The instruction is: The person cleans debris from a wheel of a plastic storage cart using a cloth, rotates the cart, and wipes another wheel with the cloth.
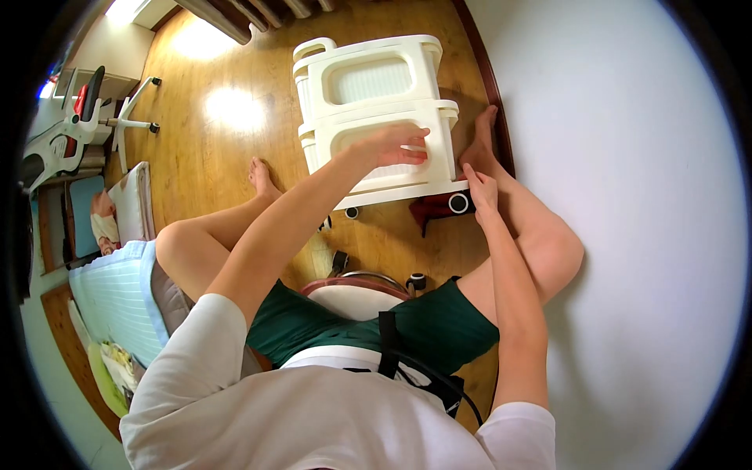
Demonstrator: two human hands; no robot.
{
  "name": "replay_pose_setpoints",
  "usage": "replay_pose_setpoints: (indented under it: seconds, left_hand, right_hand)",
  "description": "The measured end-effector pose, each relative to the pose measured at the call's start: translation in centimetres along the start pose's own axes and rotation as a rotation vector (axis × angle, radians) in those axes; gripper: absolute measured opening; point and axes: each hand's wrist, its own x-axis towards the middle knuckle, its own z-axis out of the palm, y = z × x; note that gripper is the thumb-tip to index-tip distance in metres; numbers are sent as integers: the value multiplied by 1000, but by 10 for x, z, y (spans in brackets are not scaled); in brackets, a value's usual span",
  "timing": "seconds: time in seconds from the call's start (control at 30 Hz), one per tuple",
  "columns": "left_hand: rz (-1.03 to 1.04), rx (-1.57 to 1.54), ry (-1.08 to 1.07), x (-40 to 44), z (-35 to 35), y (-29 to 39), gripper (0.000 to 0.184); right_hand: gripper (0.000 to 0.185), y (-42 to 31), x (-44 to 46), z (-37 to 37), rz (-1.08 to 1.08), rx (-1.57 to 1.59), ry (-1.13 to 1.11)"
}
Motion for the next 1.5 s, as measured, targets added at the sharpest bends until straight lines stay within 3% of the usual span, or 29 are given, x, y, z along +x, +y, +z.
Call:
replay_pose_setpoints:
  seconds: [0.07, 0.17, 0.23, 0.3, 0.37, 0.47, 0.57, 0.67, 0.87, 0.93, 1.07, 1.17, 1.27, 1.37, 1.5]
  left_hand:
    - [26, -52, -51, 3, -6, -6, 38]
    - [213, 243, 151, -34, -16, -6, 38]
    - [511, 503, 346, -49, -54, -7, 33]
    - [814, 544, 672, -59, -102, -10, 24]
    - [712, 408, 785, -76, -150, -6, 31]
    - [449, 242, 782, -87, -193, -12, 39]
    - [302, 51, 666, -67, -223, -27, 49]
    - [265, -92, 519, -52, -221, -19, 57]
    - [240, 160, 594, -21, -222, 2, 60]
    - [232, 200, 515, -20, -223, 10, 58]
    - [354, 116, 518, -28, -202, 29, 54]
    - [269, 95, 511, -28, -200, 37, 52]
    - [263, 5, 524, -28, -204, 30, 53]
    - [318, -123, 407, -21, -220, -6, 57]
    - [420, -91, 649, -30, -217, -52, 56]
  right_hand:
    - [42, 3, 7, -6, 13, -74, 24]
    - [37, -4, 5, -6, -110, -246, 135]
    - [30, -10, 3, -11, -227, -399, 222]
    - [27, -30, -13, -12, -304, -437, 316]
    - [24, -38, -20, -14, -411, -399, 377]
    - [20, -89, -66, -17, -224, -77, 278]
    - [18, -103, -110, -19, -180, 214, 151]
    - [18, -132, -172, -11, -149, 160, -153]
    - [23, -113, -202, 53, 8, 233, -461]
    - [24, -86, -189, 82, 205, 408, -499]
    - [27, -51, -160, 130, 430, 677, -389]
    - [30, -24, -141, 151, 565, 784, -437]
    - [27, -34, -141, 172, 450, 713, -408]
    - [43, -25, -131, 187, 374, 658, -257]
    - [51, -37, -135, 186, 251, 592, -198]
